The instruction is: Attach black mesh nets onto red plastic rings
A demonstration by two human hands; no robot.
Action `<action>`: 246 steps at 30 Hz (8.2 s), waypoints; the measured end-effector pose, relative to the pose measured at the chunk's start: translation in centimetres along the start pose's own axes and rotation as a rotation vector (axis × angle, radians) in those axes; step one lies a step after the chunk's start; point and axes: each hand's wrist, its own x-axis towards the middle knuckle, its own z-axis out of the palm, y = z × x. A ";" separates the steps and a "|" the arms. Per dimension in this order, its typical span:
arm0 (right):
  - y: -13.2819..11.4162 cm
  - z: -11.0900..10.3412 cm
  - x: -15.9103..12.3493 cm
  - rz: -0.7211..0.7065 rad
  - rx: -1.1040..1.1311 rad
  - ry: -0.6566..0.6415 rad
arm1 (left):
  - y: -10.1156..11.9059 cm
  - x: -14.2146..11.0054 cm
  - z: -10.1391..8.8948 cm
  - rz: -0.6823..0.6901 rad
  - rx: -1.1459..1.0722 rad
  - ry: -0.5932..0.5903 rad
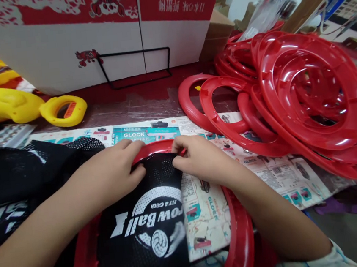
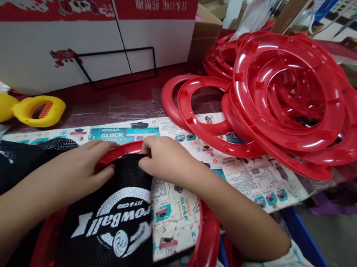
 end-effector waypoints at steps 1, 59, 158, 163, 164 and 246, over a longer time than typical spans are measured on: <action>0.1 0.1 0.1 -0.005 0.032 -0.012 | 0.3 0.1 0.0 0.024 0.003 0.010; -0.7 0.9 0.1 0.039 -0.371 -0.075 | 0.1 0.6 1.7 0.088 -0.060 0.140; 0.9 1.8 2.1 0.027 -0.482 0.123 | -1.0 1.4 4.5 0.413 0.000 0.321; 0.7 2.1 2.1 0.023 -0.500 0.124 | -1.0 1.2 4.7 0.363 -0.006 0.287; 0.7 2.0 2.1 0.016 -0.486 0.116 | -0.9 1.1 4.6 0.348 -0.011 0.274; 1.1 -0.7 1.3 0.122 -0.060 0.008 | -0.5 1.2 2.8 0.327 -0.098 0.171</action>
